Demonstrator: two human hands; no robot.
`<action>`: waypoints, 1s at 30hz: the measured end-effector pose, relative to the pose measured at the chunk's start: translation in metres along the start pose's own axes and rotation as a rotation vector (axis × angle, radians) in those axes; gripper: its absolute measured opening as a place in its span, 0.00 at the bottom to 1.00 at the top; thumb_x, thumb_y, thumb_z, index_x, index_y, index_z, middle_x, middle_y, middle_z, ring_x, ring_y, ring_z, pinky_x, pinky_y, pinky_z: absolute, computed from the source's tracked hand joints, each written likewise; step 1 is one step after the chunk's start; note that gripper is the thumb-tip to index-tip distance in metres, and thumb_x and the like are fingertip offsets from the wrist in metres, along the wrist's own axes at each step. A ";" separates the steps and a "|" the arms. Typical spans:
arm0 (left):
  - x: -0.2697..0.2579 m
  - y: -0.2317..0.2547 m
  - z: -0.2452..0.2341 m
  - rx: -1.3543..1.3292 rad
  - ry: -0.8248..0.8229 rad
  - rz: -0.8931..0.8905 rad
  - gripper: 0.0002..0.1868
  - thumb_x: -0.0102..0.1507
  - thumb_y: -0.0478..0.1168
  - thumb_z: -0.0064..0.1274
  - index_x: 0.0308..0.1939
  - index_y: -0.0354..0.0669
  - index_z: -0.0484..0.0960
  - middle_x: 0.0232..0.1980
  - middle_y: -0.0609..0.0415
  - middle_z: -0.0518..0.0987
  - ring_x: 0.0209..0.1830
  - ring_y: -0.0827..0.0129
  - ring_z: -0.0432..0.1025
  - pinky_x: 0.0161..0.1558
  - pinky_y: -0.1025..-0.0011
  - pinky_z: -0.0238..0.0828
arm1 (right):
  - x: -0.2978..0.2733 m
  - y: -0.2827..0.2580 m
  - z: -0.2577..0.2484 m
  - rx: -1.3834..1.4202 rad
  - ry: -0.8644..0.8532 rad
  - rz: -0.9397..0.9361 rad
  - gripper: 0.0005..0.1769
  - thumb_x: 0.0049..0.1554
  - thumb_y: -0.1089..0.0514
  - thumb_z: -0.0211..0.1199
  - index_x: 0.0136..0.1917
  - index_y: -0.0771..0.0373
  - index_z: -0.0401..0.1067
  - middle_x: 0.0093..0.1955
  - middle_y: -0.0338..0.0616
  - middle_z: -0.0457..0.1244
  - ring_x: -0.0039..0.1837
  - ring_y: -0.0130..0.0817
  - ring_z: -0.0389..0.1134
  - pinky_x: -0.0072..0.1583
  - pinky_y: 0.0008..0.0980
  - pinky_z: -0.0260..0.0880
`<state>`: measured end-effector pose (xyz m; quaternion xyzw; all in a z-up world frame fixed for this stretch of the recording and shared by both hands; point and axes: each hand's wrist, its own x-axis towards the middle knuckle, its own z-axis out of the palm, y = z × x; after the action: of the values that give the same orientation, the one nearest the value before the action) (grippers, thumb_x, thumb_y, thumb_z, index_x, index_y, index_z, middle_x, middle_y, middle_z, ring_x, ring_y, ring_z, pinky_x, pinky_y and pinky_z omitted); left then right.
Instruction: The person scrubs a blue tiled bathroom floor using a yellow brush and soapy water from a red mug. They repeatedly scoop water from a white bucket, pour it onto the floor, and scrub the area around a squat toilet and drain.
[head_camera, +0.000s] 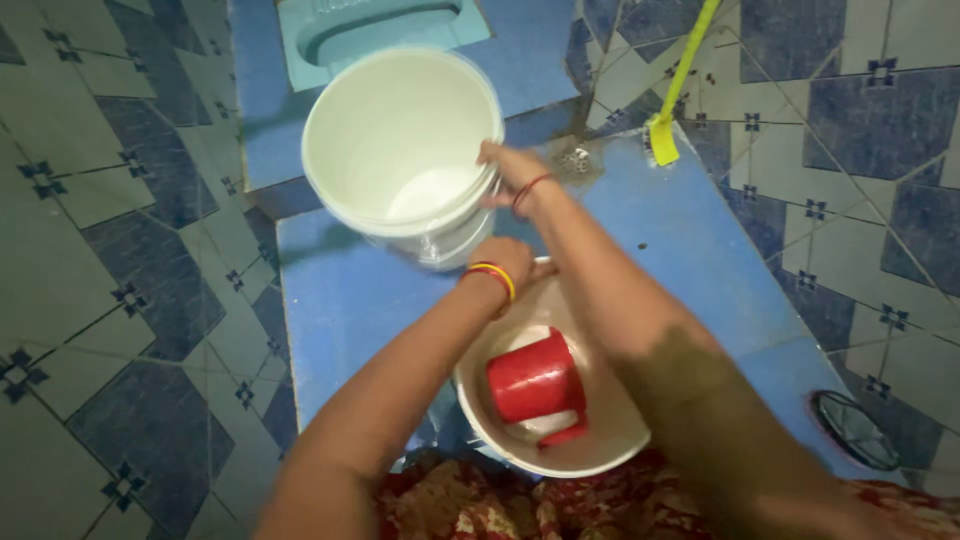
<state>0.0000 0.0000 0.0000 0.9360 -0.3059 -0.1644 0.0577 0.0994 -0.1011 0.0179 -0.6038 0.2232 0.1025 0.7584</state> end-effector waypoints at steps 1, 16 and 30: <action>-0.002 0.004 0.001 -0.005 -0.024 -0.020 0.34 0.64 0.70 0.44 0.45 0.45 0.88 0.49 0.41 0.84 0.50 0.49 0.78 0.53 0.54 0.74 | 0.006 0.020 0.009 -0.006 -0.021 0.056 0.23 0.44 0.55 0.68 0.52 0.66 0.74 0.43 0.43 0.67 0.40 0.34 0.72 0.43 0.47 0.82; -0.009 0.004 -0.002 -0.177 -0.083 0.028 0.32 0.63 0.67 0.49 0.53 0.46 0.86 0.56 0.43 0.84 0.57 0.52 0.78 0.60 0.59 0.73 | 0.040 0.077 0.004 -1.037 -0.108 -0.489 0.36 0.49 0.39 0.73 0.58 0.69 0.74 0.56 0.61 0.68 0.59 0.52 0.70 0.61 0.44 0.69; 0.129 0.046 -0.043 -0.557 0.594 0.375 0.29 0.63 0.61 0.55 0.57 0.43 0.81 0.62 0.44 0.79 0.63 0.47 0.72 0.66 0.55 0.64 | 0.073 -0.094 -0.257 -2.062 0.607 -0.635 0.21 0.60 0.56 0.52 0.64 0.62 0.73 0.73 0.54 0.59 0.79 0.52 0.51 0.67 0.72 0.53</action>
<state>0.0877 -0.1131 0.0150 0.8199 -0.3844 0.0484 0.4216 0.1482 -0.3797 0.0219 -0.9729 0.0431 -0.1110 -0.1984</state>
